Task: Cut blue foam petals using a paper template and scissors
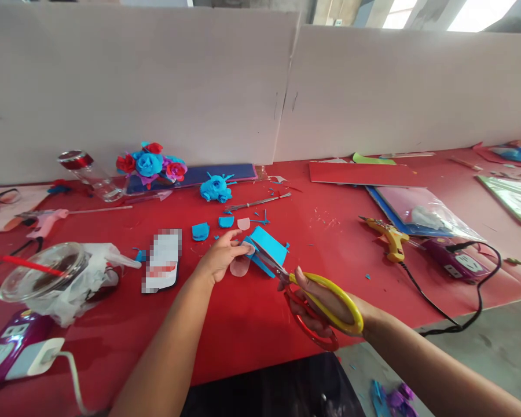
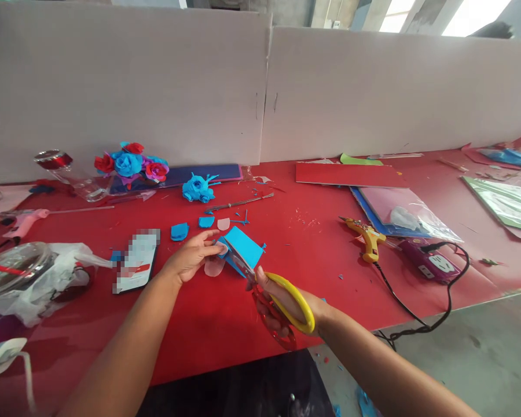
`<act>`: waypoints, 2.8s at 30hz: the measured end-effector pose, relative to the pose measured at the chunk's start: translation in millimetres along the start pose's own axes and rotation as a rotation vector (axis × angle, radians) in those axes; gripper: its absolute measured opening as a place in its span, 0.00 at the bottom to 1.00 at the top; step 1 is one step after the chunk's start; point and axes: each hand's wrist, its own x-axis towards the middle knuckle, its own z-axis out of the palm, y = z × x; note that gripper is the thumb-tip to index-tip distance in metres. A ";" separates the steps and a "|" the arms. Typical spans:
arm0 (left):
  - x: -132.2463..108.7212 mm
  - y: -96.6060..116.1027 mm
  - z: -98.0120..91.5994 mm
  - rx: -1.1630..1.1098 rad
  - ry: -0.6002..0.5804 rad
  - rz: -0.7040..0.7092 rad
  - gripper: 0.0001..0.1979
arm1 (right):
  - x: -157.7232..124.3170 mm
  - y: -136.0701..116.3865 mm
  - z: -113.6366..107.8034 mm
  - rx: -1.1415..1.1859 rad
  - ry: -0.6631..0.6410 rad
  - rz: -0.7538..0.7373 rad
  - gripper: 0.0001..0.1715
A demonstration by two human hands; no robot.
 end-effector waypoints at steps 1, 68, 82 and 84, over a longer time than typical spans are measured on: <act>-0.5 0.4 0.8 -0.003 0.002 -0.008 0.35 | 1.4 -0.3 1.1 -0.020 0.009 -0.016 0.31; 13.6 -0.4 -7.0 -0.659 0.137 0.112 0.06 | 121.6 -47.2 45.4 0.148 0.351 -0.779 0.35; -7.7 11.3 -6.0 -0.013 0.010 0.227 0.12 | 112.7 -64.1 17.6 -0.079 0.234 -0.628 0.28; -4.4 9.6 -7.2 -0.120 0.080 0.217 0.12 | 109.5 -64.1 20.7 -0.085 0.270 -0.669 0.29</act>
